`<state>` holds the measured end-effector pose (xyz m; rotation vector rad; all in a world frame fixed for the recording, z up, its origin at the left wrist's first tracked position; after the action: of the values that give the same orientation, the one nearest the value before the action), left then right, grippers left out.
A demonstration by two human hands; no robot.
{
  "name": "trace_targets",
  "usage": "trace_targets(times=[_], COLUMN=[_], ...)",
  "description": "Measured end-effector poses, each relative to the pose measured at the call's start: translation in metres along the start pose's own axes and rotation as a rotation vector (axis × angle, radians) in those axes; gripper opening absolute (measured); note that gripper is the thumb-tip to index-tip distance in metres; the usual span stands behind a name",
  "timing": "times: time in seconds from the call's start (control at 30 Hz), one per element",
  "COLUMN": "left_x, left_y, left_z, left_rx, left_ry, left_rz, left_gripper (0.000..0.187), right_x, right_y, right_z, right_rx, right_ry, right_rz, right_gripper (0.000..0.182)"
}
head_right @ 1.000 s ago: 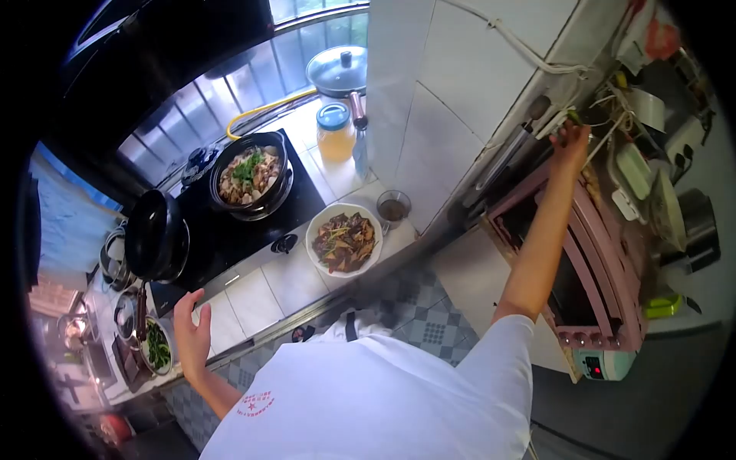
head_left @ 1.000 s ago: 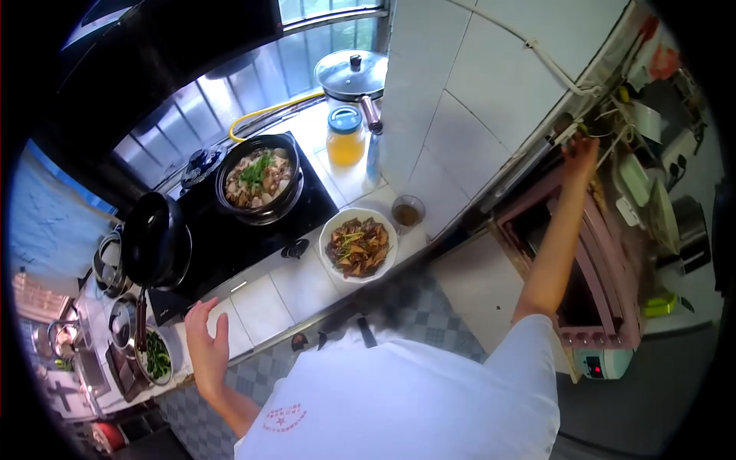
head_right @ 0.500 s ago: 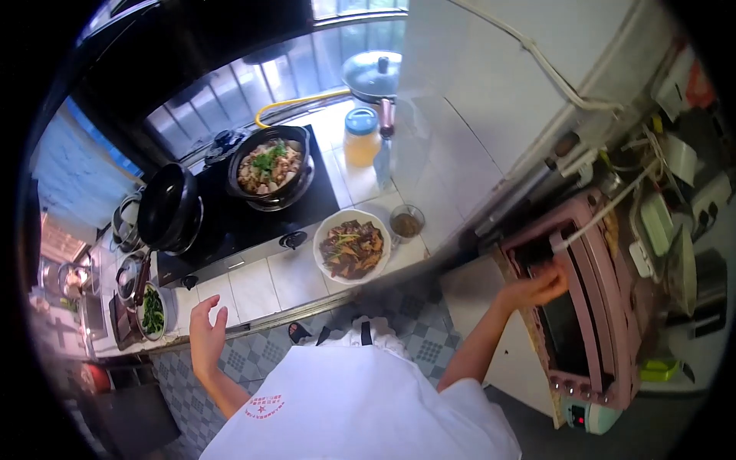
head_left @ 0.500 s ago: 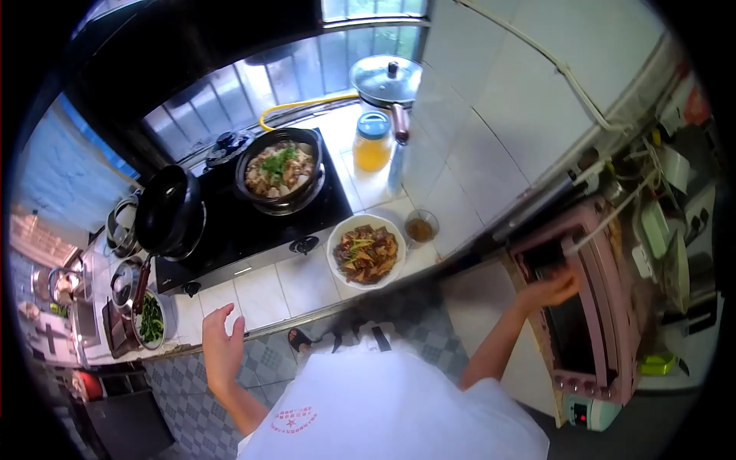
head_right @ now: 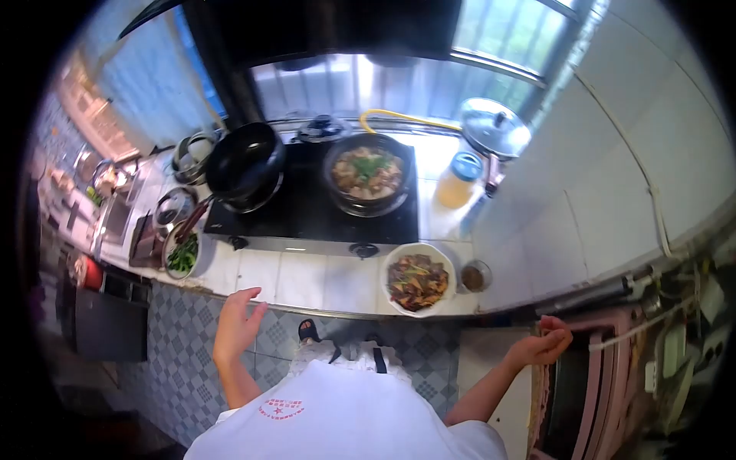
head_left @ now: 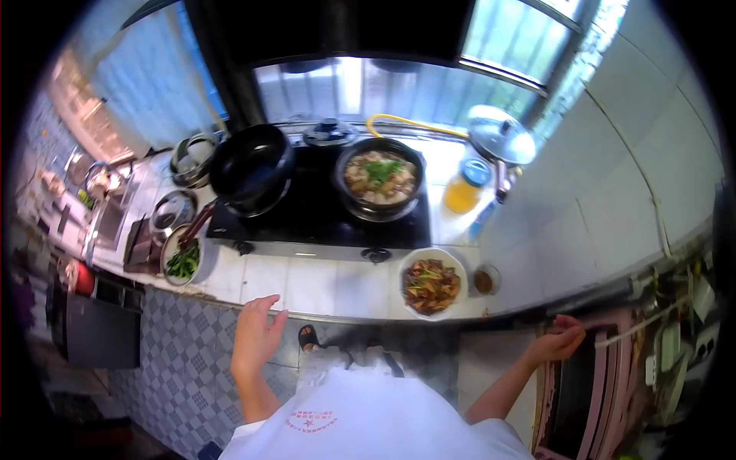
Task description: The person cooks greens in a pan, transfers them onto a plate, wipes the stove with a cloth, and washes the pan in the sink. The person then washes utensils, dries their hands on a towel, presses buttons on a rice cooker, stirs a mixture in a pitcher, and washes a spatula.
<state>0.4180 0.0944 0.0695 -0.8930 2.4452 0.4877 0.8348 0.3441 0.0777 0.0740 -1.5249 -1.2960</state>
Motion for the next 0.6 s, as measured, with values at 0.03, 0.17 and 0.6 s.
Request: trace_targets(times=[0.03, 0.17, 0.6], left_x=[0.009, 0.064, 0.293], left_y=[-0.002, -0.008, -0.018], left_z=[-0.006, -0.024, -0.139], left_rx=[-0.028, -0.041, -0.041], left_ry=[0.011, 0.053, 0.133], left_rz=[-0.035, -0.140, -0.314], left_gripper=[0.029, 0.030, 0.028], right_x=[0.009, 0.036, 0.205], right_y=[-0.007, -0.033, -0.254], right_z=[0.012, 0.040, 0.161], right_rx=[0.020, 0.056, 0.501], right_ry=[0.003, 0.001, 0.029], right_rz=[-0.009, 0.049, 0.111], right_gripper=[0.031, 0.031, 0.036])
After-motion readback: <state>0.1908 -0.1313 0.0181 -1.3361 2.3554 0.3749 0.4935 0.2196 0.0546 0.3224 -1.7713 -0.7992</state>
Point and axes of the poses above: each hand's wrist, its own y-axis towards the middle knuckle, its own z-axis out of the palm, x = y × z, the point moved 4 cm from there along y, towards the middle knuckle, and after that the axes turned 4 degrees about -x, right-handed, at the moved point
